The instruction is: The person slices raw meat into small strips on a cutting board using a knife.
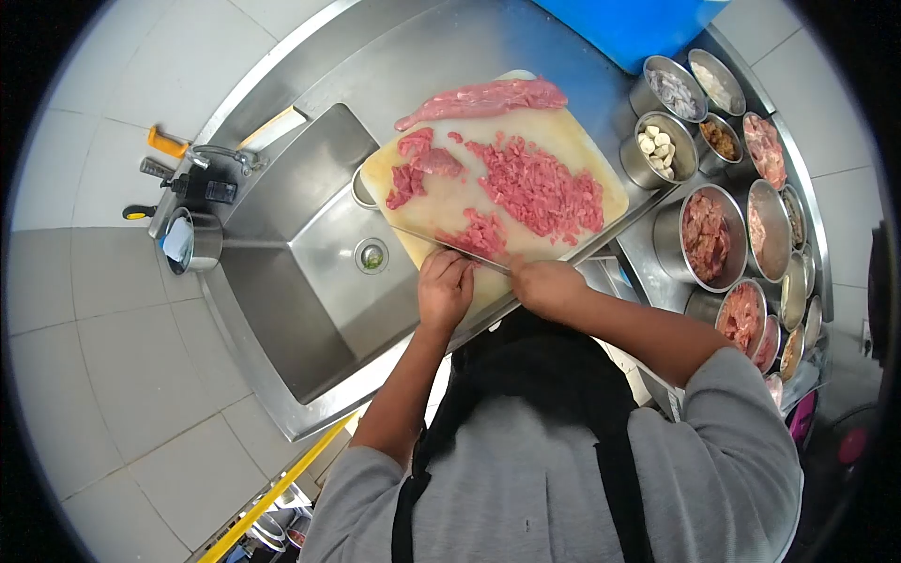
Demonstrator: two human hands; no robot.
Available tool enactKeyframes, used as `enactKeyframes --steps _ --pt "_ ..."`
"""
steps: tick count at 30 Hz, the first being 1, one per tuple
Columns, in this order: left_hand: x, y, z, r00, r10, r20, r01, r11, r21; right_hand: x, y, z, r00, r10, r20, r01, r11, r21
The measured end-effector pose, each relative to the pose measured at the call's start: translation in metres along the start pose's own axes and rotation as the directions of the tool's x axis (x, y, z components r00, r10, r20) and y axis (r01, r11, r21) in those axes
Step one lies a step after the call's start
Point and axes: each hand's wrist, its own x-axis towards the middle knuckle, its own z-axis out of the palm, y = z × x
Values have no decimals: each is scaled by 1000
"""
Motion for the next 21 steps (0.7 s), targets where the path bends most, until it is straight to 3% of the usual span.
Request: enactKeyframes --steps 2,4,7,8,10,12,15,17,18,20,21 --pt "0 0 -2 999 6 37 -7 1000 17 9 -5 -6 999 -6 -37 8 999 40" --pt "3 2 -9 997 26 69 -28 999 31 10 -7 -30 998 11 60 -7 998 -58" --pt "13 7 -34 999 -42 1 42 999 -16 -17 -10 -44 999 -7 -34 6 1000 -23" --pt "24 3 -46 998 -51 -44 54 996 69 -22 -11 -40 999 0 -45 -1 1000 -18" --pt "49 -1 -57 994 -55 -91 68 986 151 -28 -13 -29 974 58 219 -43 996 -75" --pt "95 -13 -54 1000 -2 -31 9 973 230 -27 -8 -23 980 38 194 -25 997 -72" --pt "133 -52 -26 995 19 98 -39 979 200 -20 13 -20 990 65 125 -53 994 -97" --pt "152 -71 -6 943 172 286 -231 955 187 -21 30 -21 999 51 18 -48 992 -120" --pt "160 -80 4 940 183 289 -240 955 176 -21 34 -21 998 63 13 -62 991 -117" --pt "176 -82 18 924 -12 382 -118 942 315 -24 40 -23 982 148 -120 -161 980 -116" --pt "183 -80 19 924 -19 383 -129 925 357 -26 38 -25 976 150 -159 -170 978 -118"
